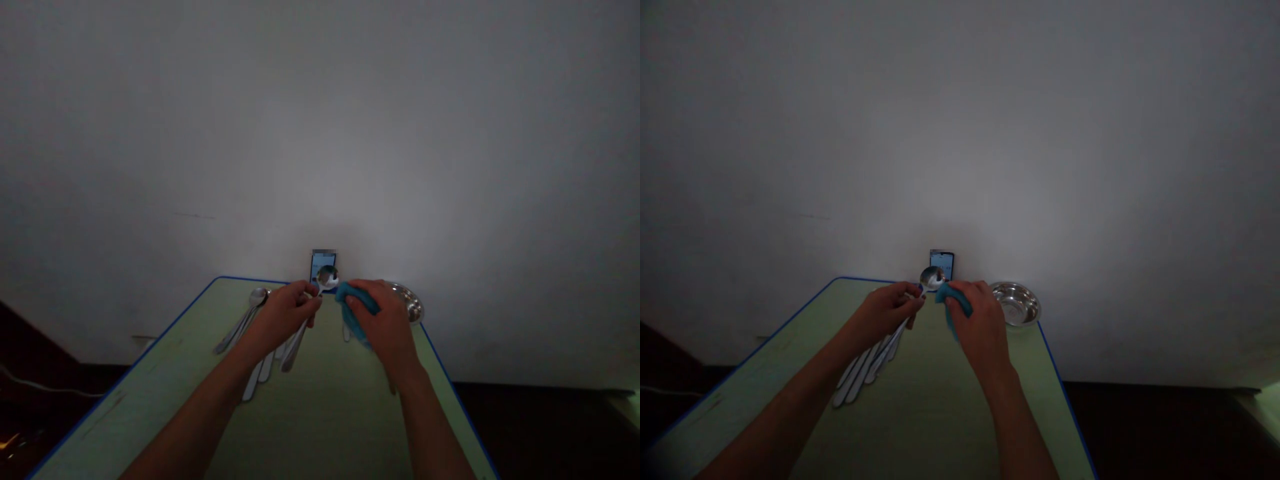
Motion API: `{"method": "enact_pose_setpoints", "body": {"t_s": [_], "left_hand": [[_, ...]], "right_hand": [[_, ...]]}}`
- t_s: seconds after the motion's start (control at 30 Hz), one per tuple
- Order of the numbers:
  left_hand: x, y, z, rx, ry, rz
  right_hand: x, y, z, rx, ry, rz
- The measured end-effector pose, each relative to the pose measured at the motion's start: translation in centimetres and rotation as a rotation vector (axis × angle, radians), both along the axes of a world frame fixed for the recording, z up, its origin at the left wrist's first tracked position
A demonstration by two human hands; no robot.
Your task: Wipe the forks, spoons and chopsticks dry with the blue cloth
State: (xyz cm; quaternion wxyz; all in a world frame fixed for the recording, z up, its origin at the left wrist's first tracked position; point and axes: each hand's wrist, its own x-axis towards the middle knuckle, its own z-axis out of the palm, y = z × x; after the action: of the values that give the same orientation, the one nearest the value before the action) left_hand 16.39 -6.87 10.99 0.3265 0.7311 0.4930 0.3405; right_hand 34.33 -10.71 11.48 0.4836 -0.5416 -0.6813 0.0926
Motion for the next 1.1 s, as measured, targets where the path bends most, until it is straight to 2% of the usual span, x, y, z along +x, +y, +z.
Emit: {"method": "enact_pose_setpoints", "body": {"t_s": [0.17, 0.4, 0.5, 0.7, 0.97, 1.1], "left_hand": [[0.0, -0.5, 0.3, 0.044, 0.02, 0.004], [-0.1, -1.1, 0.2, 0.05, -0.003, -0.005], [-0.1, -1.3, 0.2, 0.074, -0.009, -0.009], [-0.1, -1.6, 0.4, 0.071, -0.022, -0.002], [0.2, -2.0, 0.8, 0.077, -0.026, -0.017], [0.4, -2.0, 0.8, 0.026, -0.045, -0.033]], "right_hand": [[-0.8, 0.1, -0.3, 0.168, -0.163, -0.074], [-1.3, 0.0, -0.8, 0.297, -0.18, -0.134], [-1.7, 0.2, -1.3, 0.343, -0.227, -0.114], [-2.2, 0.5, -1.9, 0.316, -0.267, -0.064], [-2.1, 0.6, -2.1, 0.316, -0.279, -0.082], [-2.0, 0.7, -2.1, 0.327, -0.292, -0.117]]}}
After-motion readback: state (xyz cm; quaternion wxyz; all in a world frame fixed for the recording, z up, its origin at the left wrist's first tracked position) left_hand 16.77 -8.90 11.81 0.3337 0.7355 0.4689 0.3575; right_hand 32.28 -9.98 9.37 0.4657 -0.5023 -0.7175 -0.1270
